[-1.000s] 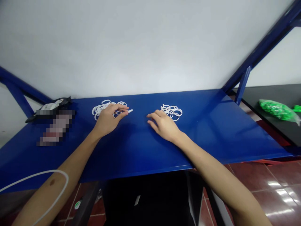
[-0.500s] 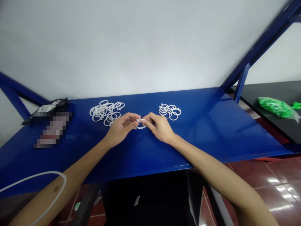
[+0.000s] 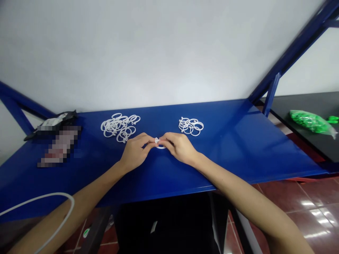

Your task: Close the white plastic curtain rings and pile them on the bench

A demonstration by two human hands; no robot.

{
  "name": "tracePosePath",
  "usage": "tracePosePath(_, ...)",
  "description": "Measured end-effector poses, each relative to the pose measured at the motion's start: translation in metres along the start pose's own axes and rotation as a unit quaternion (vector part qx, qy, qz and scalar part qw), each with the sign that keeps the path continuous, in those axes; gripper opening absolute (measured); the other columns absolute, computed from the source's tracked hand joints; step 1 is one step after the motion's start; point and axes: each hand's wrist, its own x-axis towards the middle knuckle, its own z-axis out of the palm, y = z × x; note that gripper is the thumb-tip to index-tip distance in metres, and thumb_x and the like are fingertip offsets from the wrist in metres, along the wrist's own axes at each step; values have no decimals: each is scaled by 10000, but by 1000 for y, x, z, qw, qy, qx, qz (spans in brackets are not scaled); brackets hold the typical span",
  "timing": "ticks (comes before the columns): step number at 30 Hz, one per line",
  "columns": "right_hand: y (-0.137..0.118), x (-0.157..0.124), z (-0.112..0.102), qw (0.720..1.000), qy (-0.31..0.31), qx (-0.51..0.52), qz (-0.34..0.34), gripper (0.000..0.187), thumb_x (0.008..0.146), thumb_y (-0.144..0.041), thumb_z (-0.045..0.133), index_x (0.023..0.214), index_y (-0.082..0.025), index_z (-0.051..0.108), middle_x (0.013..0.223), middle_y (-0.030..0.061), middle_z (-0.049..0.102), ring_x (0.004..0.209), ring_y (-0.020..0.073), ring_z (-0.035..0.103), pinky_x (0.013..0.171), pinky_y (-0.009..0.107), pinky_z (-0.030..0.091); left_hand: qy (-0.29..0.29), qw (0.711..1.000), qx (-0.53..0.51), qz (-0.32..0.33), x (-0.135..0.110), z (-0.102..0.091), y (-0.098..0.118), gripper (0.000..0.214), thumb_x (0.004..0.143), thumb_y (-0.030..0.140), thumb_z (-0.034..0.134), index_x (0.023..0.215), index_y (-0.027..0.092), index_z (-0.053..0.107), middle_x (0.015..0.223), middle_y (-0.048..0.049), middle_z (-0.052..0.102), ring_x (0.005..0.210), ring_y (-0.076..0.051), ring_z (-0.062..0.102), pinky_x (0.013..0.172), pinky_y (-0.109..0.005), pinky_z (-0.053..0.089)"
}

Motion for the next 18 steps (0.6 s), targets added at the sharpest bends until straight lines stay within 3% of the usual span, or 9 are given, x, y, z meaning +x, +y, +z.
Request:
tracePosePath(4,-4,-1,-2,999,-30,-15,-29,191,1025,-300,562,942,-172,678,911,58,741,803,150,687,728,261,512,8,1000,3,8,-1,0,-1,158,956,159,604,841,210,700,776,9,711,725,-129,656,677,-239,516)
tracePosePath(10,-7,2,-3,1000,-3,3,13,201,1006,-328,592,893,-180,667,853,42,734,720,136,654,611,238,460,49,998,9,49,3,-3,-2,117,957,182,630,870,204,706,766,12,714,708,-124,637,681,-240,522)
tracePosePath(18,-5,3,-4,999,-31,4,20,215,1002,-349,597,895,-179,674,839,36,720,715,131,632,622,239,449,49,997,18,60,2,-1,-4,141,957,170,618,863,210,714,749,11,712,692,-129,630,665,-254,530)
